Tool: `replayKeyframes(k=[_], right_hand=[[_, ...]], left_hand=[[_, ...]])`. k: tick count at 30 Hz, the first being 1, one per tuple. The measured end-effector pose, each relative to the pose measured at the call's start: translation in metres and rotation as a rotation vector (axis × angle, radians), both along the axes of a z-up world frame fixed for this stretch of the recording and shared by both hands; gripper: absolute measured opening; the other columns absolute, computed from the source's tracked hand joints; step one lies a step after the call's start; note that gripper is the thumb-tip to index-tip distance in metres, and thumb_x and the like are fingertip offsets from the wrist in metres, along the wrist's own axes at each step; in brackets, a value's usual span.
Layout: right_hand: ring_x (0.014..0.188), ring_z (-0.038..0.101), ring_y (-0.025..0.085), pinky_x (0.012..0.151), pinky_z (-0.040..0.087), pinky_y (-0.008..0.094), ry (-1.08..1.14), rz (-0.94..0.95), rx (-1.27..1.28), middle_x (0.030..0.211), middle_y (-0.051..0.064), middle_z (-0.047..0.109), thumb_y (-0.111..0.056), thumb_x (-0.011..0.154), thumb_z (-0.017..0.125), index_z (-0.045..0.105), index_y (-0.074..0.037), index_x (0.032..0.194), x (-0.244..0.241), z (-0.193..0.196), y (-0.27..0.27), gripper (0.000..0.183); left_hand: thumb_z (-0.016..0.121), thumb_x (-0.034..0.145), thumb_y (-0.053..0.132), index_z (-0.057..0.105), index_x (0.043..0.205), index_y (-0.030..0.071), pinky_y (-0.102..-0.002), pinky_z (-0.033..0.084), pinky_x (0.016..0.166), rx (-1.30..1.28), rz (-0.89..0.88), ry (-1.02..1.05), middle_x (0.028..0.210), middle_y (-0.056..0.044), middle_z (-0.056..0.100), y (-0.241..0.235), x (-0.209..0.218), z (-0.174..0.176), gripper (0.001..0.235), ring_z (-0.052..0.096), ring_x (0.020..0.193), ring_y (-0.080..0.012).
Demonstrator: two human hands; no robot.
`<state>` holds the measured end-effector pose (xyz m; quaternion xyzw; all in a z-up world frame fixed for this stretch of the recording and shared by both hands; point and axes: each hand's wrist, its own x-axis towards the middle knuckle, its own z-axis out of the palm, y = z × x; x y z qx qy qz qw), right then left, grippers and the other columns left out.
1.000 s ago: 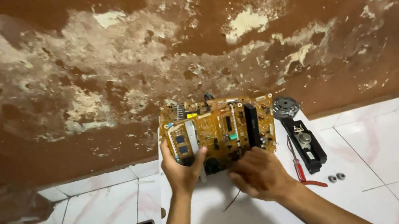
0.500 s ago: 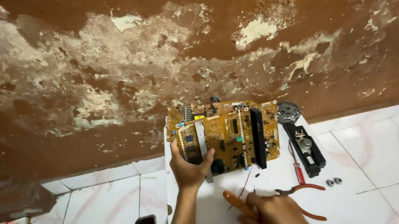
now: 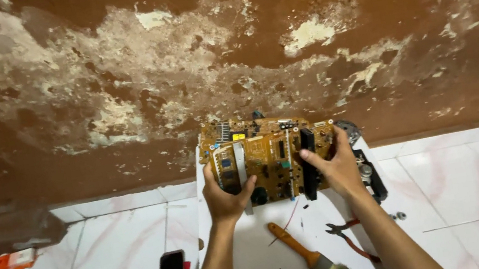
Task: The person uses pliers to loosen and remove a component from a green circuit board, then repositions the boards on the table and brushes dust off the surface and components of a larger brown circuit board, turning it to reach different areas.
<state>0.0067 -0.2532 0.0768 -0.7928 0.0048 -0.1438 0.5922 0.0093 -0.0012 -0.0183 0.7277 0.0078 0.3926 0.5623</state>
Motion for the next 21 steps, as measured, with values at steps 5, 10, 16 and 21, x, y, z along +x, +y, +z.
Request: replayKeyframes(k=[5, 10, 16, 21], right_hand=[[0.113, 0.063, 0.040, 0.099, 0.048, 0.051, -0.274, -0.081, 0.063, 0.119, 0.026, 0.063, -0.025, 0.066, 0.098, 0.047, -0.002, 0.140, 0.034, -0.057, 0.002, 0.092], [0.103, 0.065, 0.031, 0.093, 0.051, 0.044, -0.404, -0.141, 0.071, 0.110, 0.018, 0.065, -0.023, 0.062, 0.099, 0.049, -0.006, 0.135, 0.026, -0.055, 0.012, 0.091], [0.108, 0.064, 0.029, 0.098, 0.054, 0.037, -0.263, -0.060, 0.095, 0.119, 0.018, 0.062, -0.032, 0.071, 0.087, 0.042, -0.002, 0.135, 0.019, -0.042, 0.010, 0.084], [0.117, 0.060, 0.029, 0.103, 0.048, 0.037, -0.426, -0.082, 0.026, 0.125, 0.020, 0.059, -0.038, 0.072, 0.085, 0.041, 0.000, 0.137, 0.028, -0.063, 0.004, 0.087]], left_hand=[[0.081, 0.063, 0.023, 0.064, 0.127, 0.004, -0.049, 0.056, 0.089, -0.007, -0.064, 0.055, 0.107, -0.022, 0.075, 0.026, -0.018, 0.028, 0.069, 0.072, 0.104, -0.0389], [0.062, 0.099, 0.023, 0.071, 0.122, 0.001, -0.046, 0.056, 0.083, -0.361, 0.007, 0.327, 0.115, -0.025, 0.072, 0.155, -0.046, -0.020, 0.033, 0.070, 0.099, -0.0368], [0.068, 0.079, 0.060, 0.080, 0.118, 0.016, -0.041, 0.055, 0.087, 0.114, 0.377, 1.363, 0.108, -0.019, 0.081, 0.178, -0.124, -0.152, 0.060, 0.076, 0.104, -0.0374], [0.051, 0.054, 0.096, 0.043, 0.157, 0.036, -0.045, 0.045, 0.111, 0.958, 0.668, 1.001, 0.147, -0.007, 0.059, 0.220, -0.133, -0.302, 0.119, 0.063, 0.122, -0.0384]])
